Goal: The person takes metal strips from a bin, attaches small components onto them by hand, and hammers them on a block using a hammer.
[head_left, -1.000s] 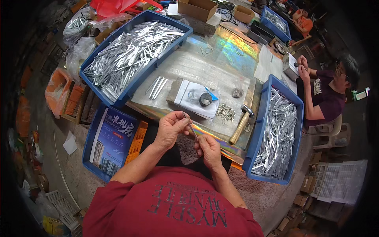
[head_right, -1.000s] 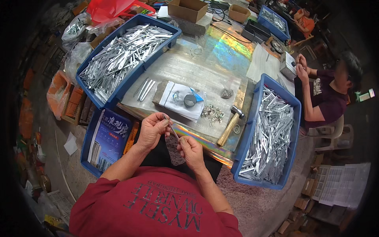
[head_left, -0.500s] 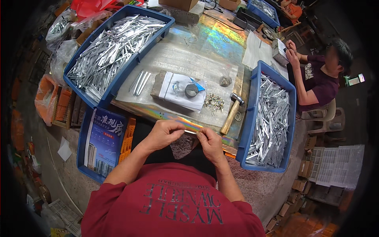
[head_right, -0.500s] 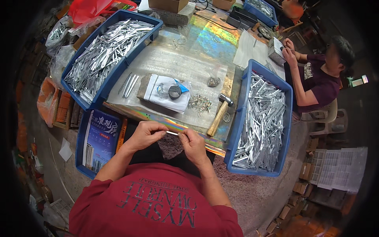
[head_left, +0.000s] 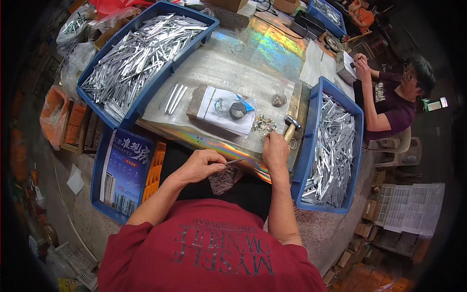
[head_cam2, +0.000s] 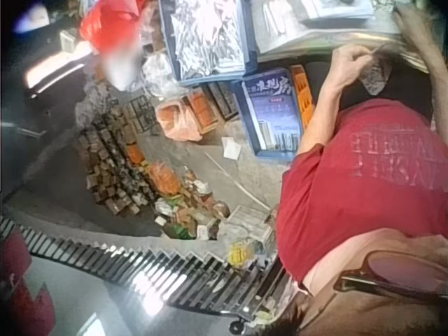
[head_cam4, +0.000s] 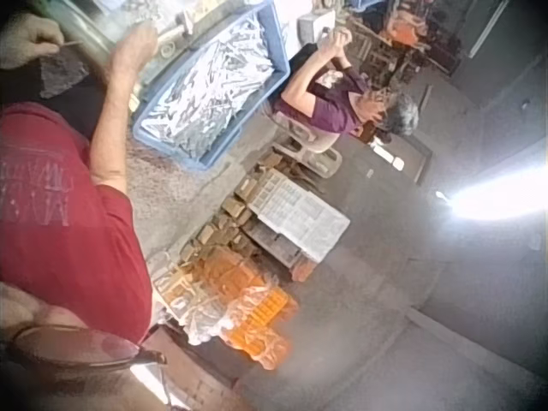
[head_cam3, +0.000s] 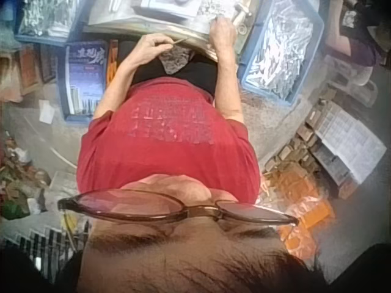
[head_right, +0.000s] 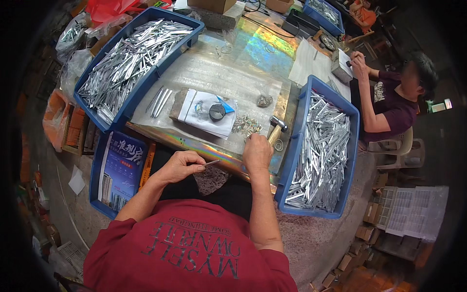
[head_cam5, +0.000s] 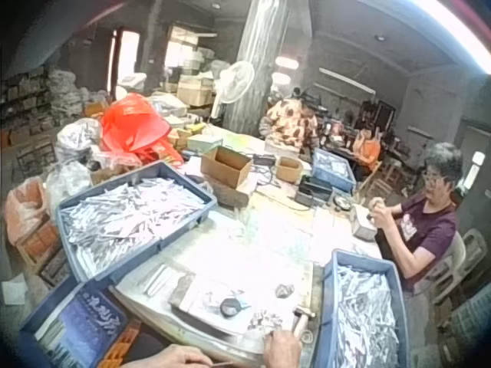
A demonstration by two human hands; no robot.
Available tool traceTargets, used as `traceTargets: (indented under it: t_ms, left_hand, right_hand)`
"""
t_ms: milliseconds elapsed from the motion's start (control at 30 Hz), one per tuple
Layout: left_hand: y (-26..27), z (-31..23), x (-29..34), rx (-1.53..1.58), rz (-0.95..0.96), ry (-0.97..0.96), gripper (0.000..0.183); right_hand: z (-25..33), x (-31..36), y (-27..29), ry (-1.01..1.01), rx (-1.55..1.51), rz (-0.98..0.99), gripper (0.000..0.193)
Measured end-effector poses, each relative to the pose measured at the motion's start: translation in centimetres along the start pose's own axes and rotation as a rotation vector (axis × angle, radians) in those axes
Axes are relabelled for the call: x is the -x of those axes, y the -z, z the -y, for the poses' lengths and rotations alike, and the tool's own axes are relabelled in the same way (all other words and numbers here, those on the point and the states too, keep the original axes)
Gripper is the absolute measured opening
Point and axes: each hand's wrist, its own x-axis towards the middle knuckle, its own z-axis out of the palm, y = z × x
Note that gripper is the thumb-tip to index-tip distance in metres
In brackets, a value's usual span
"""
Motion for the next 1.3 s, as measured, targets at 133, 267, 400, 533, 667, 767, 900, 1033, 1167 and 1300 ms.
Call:
traceTargets:
  t_ms: [133, 267, 400, 533, 667, 767, 900, 1033, 1167, 1300]
  left_hand:
    - [0.3, 0.2, 0.1, 0.052, 0.001, 0.010, 0.011]
    - [0.2, 0.6, 0.2, 0.108, 0.003, 0.038, 0.012]
    - [0.1, 0.8, 0.1, 0.167, 0.006, 0.018, 0.012]
    - [0.1, 1.4, 0.1, 0.380, 0.010, 0.082, 0.013]
    - [0.1, -0.3, 0.2, 0.465, -0.041, 0.119, 0.014]
    - [0.2, 0.2, -0.1, 0.469, -0.037, 0.131, 0.013]
    - [-0.2, -0.3, -0.4, 0.522, -0.036, 0.129, 0.012]
    - [-0.8, -1.5, -0.9, 0.512, 0.000, 0.087, 0.012]
    - [-1.6, -1.6, -1.3, 0.534, 0.017, 0.050, 0.013]
    - [-1.7, -1.1, -1.3, 0.557, -0.001, 0.057, 0.013]
  right_hand:
    - [0.9, -1.0, 0.0, -0.124, 0.188, 0.176, 0.008]
    - [1.0, -1.2, 0.0, -0.080, 0.223, 0.260, 0.008]
    - [0.2, -0.7, -0.2, -0.051, 0.216, 0.219, 0.008]
    - [-0.3, -0.1, 0.1, -0.095, -0.131, -0.012, 0.008]
    - [-0.9, 0.3, 0.5, -0.222, -0.614, -0.040, 0.010]
    - [-0.5, 0.8, 1.3, -0.307, -1.038, 0.074, 0.010]
    - [1.1, 1.9, 2.4, -0.381, -1.414, 0.191, 0.010]
    - [3.7, 3.2, 2.7, -0.419, -1.668, 0.282, 0.013]
    - [5.6, 4.3, 2.4, -0.407, -1.583, 0.252, 0.014]
    - [6.3, 5.0, 1.9, -0.296, -1.400, 0.211, 0.015]
